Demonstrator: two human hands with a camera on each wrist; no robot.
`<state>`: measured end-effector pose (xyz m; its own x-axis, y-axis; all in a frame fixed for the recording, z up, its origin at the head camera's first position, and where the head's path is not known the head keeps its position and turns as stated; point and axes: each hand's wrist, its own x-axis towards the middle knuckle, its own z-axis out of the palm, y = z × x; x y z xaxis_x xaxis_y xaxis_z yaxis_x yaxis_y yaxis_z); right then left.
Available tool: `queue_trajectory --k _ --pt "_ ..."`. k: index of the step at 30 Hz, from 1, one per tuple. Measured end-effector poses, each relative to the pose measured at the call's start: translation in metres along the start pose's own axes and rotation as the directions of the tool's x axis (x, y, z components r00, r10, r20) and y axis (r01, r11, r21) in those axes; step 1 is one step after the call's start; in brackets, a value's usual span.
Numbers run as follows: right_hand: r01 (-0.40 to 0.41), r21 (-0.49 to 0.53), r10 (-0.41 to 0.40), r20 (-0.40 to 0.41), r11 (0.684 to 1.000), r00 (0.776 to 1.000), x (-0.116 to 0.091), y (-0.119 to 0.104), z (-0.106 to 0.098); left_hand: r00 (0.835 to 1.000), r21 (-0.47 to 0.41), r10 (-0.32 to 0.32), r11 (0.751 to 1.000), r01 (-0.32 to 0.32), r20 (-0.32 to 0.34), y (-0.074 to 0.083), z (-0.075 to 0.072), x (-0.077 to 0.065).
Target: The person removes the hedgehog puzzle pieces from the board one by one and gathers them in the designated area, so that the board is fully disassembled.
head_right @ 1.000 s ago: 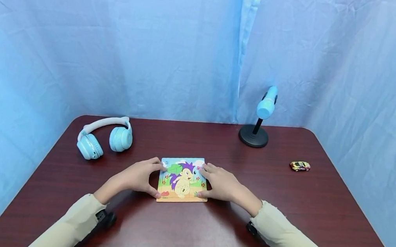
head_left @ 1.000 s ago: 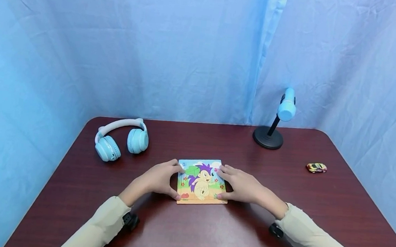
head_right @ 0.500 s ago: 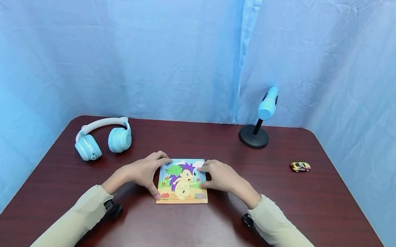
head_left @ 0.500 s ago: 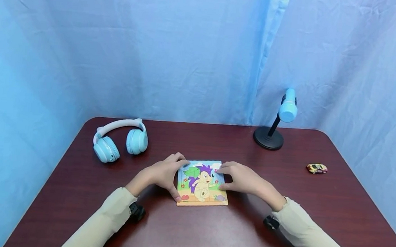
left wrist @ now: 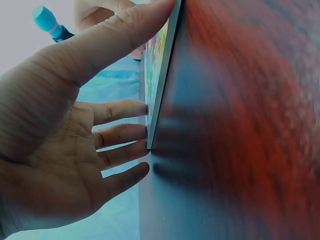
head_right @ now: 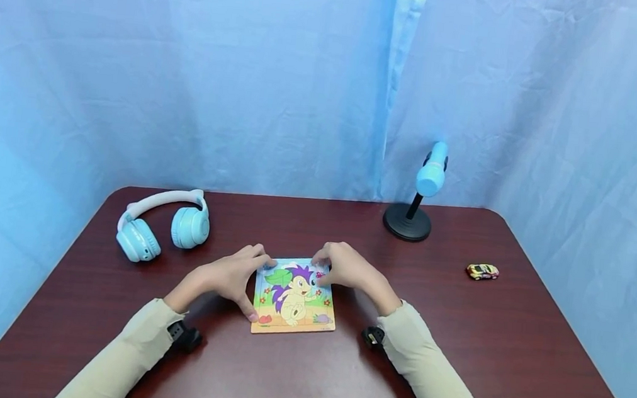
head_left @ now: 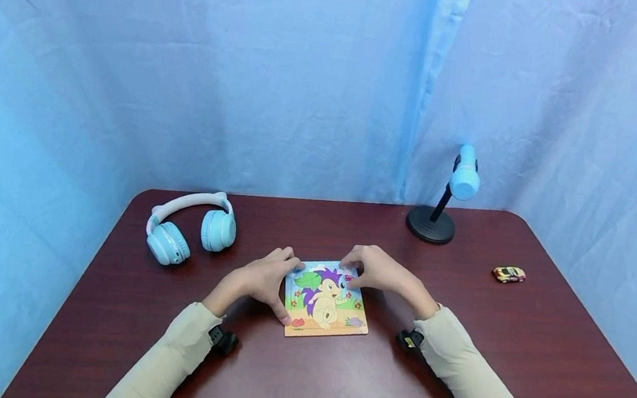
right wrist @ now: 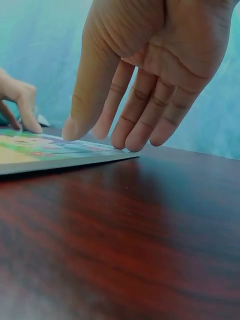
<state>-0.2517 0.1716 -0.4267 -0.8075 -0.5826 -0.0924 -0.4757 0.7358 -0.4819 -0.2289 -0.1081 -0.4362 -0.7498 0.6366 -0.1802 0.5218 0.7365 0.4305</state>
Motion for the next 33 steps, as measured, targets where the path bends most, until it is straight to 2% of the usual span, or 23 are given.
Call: queue_trajectory --k 16,33 --pt "-0.023 0.031 0.022 0.028 0.999 0.999 0.009 0.005 0.0 1.0 -0.033 0.001 0.999 -0.001 -0.001 -0.002 0.0 0.0" --pt "-0.014 0.064 0.01 0.06 0.998 0.998 0.013 0.007 0.003 1.0 -0.067 0.015 0.998 -0.014 0.012 -0.008 0.001 -0.002"
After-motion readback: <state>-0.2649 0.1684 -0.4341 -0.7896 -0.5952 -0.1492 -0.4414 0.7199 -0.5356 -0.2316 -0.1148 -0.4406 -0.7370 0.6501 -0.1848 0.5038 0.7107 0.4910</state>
